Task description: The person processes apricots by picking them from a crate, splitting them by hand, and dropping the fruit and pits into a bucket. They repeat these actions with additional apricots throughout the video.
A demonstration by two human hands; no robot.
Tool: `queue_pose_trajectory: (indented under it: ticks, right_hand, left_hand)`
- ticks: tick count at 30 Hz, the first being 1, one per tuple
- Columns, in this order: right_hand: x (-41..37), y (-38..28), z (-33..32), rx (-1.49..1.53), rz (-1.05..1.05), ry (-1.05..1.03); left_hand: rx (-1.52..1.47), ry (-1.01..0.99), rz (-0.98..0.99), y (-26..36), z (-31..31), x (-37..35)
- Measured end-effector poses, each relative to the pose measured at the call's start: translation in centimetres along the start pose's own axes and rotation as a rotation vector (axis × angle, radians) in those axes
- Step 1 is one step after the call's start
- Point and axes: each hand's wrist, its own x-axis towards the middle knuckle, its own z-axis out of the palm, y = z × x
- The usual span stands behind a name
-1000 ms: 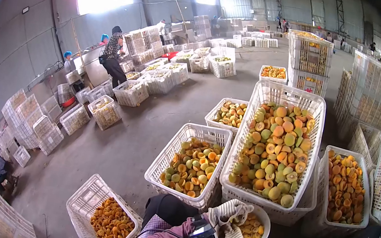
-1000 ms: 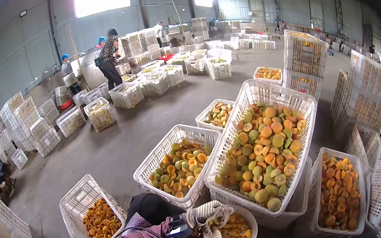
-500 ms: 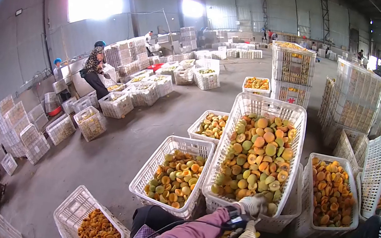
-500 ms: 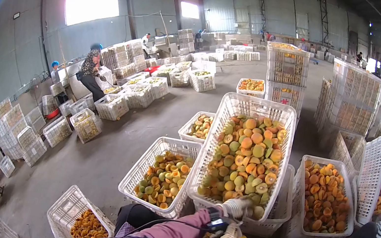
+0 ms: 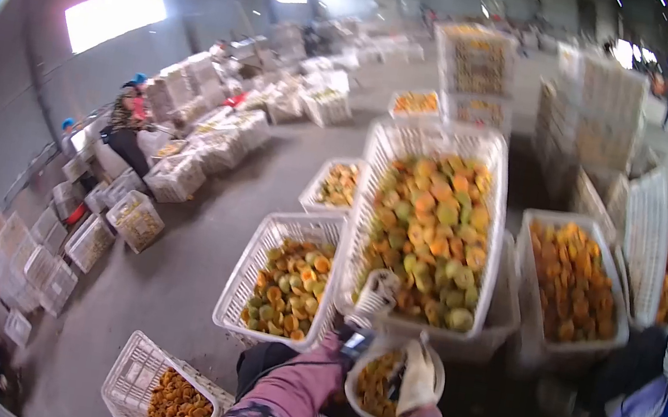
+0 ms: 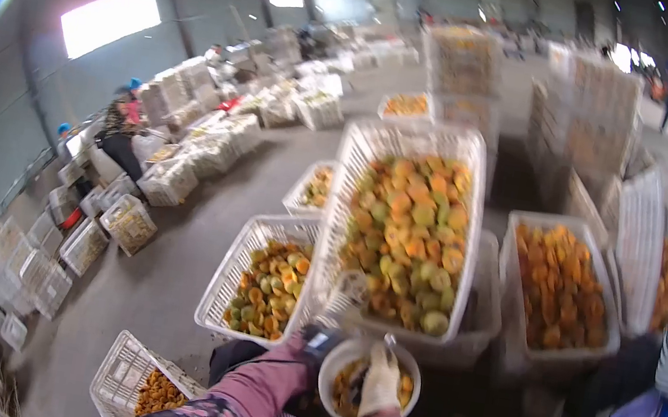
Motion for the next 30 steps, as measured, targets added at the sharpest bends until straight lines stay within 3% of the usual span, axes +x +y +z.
queue_pose_trajectory:
  ticks: [1,2,3,4,5,6,8,12,14,16,17,20,21,22,24,25,26,28,30]
  right_hand:
    - [0.9,1.4,0.1,-0.142,-0.219,-0.007]
    - [0.8,1.6,0.0,-0.216,-0.21,-0.083]
    - [0.4,1.3,0.5,-0.25,-0.134,-0.038]
    - [1.1,2.3,0.4,-0.227,-0.143,-0.065]
    - [3.2,4.8,-0.7,-0.366,-0.327,-0.062]
    - [2.9,4.6,-0.6,-0.419,-0.298,-0.048]
    - [1.6,3.4,0.1,-0.34,-0.221,-0.046]
    - [0.7,2.2,0.3,-0.389,-0.257,-0.031]
    - [0.9,2.4,0.1,-0.624,-0.237,-0.04]
    - [1.2,3.3,0.1,-0.584,-0.254,-0.084]
    - [1.2,3.5,0.3,-0.544,-0.271,-0.129]
    - [1.1,2.7,0.1,-0.619,-0.172,-0.17]
    - [1.7,3.3,-0.1,-0.627,-0.098,-0.167]
    - [1.8,3.8,-0.3,-0.627,-0.1,-0.172]
    - [1.9,4.4,-0.4,-0.784,-0.157,-0.16]
    - [1.7,4.1,-0.3,-0.809,-0.159,-0.185]
    - [1.6,3.9,0.1,-0.793,-0.212,-0.199]
    - [-0.4,1.0,0.5,-0.422,0.288,-0.267]
    - [-0.1,1.6,0.1,-0.335,0.272,-0.278]
  left_hand:
    - [-0.03,0.324,-0.141,8.2,10.2,-3.3]
    - [0.585,0.087,0.076,11.0,12.2,-5.4]
    - [-0.235,0.083,-0.315,11.4,12.6,-5.9]
    - [-0.35,0.115,-0.381,14.8,16.1,-7.2]
    - [-0.317,0.158,-0.356,15.5,17.4,-8.2]
    - [-0.279,0.2,-0.324,15.8,17.9,-8.9]
    - [-0.284,0.174,-0.357,16.7,17.5,-9.6]
    - [-0.381,0.138,-0.357,16.9,16.8,-10.6]
    - [-0.425,0.114,-0.37,15.8,15.5,-11.1]
    - [-0.298,0.115,-0.312,14.4,14.3,-11.5]
    - [-0.055,0.245,-0.331,17.6,18.5,-11.2]
    - [-0.093,0.182,-0.252,16.6,16.5,-11.2]
    - [0.105,0.173,-0.164,16.2,16.3,-11.6]
    - [0.107,0.174,-0.159,16.7,16.8,-11.7]
    - [0.407,0.064,0.074,18.0,17.6,-11.8]
    - [0.692,0.057,0.164,18.1,17.7,-11.8]
    - [0.259,0.074,-0.077,17.1,16.6,-11.2]
    - [0.023,0.089,-0.267,16.6,15.5,-11.2]
    - [0.01,0.077,-0.288,15.9,14.7,-11.3]
